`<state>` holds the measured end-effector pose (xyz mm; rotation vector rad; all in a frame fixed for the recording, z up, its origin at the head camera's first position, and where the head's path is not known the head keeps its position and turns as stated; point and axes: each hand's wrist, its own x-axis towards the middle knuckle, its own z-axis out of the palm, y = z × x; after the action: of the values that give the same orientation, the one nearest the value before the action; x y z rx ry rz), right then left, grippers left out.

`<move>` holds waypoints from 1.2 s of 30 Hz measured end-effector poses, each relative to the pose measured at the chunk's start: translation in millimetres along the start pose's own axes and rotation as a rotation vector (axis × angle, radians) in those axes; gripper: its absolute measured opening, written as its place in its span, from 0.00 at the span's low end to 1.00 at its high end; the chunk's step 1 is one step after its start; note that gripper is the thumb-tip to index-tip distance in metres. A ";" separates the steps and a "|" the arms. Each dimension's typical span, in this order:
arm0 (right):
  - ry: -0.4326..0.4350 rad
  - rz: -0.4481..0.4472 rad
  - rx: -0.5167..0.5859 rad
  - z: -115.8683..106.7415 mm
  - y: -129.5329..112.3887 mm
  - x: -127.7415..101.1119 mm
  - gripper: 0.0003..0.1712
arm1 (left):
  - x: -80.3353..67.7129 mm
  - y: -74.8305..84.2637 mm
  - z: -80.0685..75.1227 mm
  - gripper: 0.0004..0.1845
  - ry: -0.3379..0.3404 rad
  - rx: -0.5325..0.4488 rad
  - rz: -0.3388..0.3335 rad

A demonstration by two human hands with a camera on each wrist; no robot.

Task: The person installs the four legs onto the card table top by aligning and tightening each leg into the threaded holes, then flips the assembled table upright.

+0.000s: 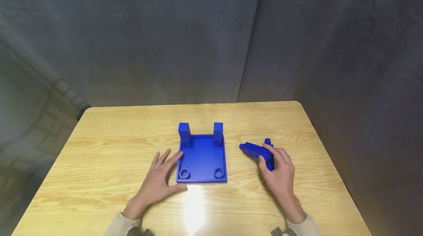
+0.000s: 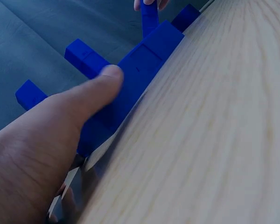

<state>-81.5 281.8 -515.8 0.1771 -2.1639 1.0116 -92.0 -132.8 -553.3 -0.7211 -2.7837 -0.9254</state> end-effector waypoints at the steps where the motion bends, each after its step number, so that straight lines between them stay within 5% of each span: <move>1: 0.004 -0.002 0.005 -0.2 -0.6 0.3 0.26 | 0.0 0.3 -0.1 0.58 -0.002 -0.001 -0.004; 12: -0.014 -0.003 0.134 -1.4 -17.5 10.2 0.29 | -0.1 1.4 1.9 0.57 0.027 0.013 -0.034; 23: -0.005 -0.107 0.251 3.4 -47.4 30.6 0.34 | 0.5 2.9 4.5 0.57 0.046 0.017 -0.029; 36: -0.088 -0.196 0.472 33.6 -99.4 44.8 0.28 | -0.2 3.5 3.0 0.56 0.036 -0.002 -0.039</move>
<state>-92.8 197.7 -439.3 0.6525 -1.9033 1.4019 -90.0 -128.7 -553.9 -0.6460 -2.7758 -0.9382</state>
